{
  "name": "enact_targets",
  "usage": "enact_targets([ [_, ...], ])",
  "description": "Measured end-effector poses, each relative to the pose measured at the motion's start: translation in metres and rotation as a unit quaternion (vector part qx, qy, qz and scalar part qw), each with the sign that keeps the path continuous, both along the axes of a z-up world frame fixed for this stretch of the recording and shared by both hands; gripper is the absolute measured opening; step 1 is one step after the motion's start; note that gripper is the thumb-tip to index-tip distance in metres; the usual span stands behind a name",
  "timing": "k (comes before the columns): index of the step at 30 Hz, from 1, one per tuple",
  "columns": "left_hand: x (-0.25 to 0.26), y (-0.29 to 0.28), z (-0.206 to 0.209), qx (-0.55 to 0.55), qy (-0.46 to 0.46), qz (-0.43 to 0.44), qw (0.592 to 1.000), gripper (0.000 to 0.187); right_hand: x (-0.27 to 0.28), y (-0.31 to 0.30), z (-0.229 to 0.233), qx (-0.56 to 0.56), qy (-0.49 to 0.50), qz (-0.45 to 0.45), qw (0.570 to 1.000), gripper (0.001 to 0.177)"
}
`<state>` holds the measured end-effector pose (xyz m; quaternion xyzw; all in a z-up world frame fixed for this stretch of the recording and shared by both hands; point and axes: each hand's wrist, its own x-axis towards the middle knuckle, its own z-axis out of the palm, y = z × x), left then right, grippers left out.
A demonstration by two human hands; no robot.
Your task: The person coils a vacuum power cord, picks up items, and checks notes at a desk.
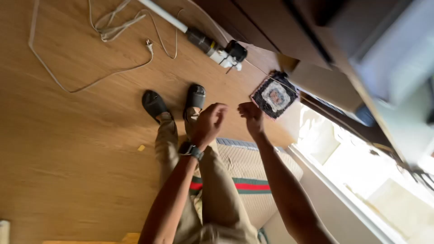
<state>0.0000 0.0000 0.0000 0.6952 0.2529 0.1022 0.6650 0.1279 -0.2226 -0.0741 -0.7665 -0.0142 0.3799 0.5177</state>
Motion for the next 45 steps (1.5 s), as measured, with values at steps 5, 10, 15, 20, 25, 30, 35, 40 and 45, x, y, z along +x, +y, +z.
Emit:
enact_targets([
  [5, 0.055, -0.029, -0.174, -0.043, 0.108, -0.029, 0.993, 0.015, 0.06, -0.003, -0.149, -0.165, -0.085, 0.041, 0.982, 0.018],
  [10, 0.104, -0.037, -0.3, 0.016, 0.162, -0.105, 0.981, 0.021, 0.116, -0.045, -0.306, -0.192, -0.095, -0.061, 0.975, 0.028],
  [15, 0.169, -0.101, -0.429, 0.355, 0.008, -0.066, 0.932, 0.038, 0.143, -0.051, -0.374, -0.091, -0.119, 0.031, 0.988, 0.059],
  [20, 0.18, -0.097, -0.45, 0.343, -0.034, -0.07, 0.936, 0.028, 0.137, -0.021, -0.355, -0.167, -0.178, 0.134, 0.961, 0.032],
  [25, 0.176, -0.099, -0.451, 0.278, -0.042, -0.108, 0.954, 0.017, 0.126, -0.03, -0.355, -0.25, -0.218, 0.2, 0.922, 0.022],
  [30, 0.135, -0.068, -0.403, -0.082, -0.008, 0.073, 0.994, 0.007, 0.083, -0.005, -0.301, -0.265, -0.222, 0.228, 0.91, 0.032],
  [35, 0.027, -0.018, -0.32, -0.188, 0.06, 0.109, 0.974, 0.013, 0.015, 0.015, -0.226, -0.255, -0.18, 0.173, 0.934, 0.037],
  [40, -0.054, -0.01, -0.227, -0.252, 0.083, 0.139, 0.954, 0.01, -0.047, 0.038, -0.135, -0.192, -0.158, 0.151, 0.957, 0.048],
  [45, -0.099, 0.016, -0.172, -0.278, 0.109, 0.239, 0.924, 0.009, -0.079, 0.071, -0.044, -0.155, -0.091, 0.121, 0.976, 0.045],
])
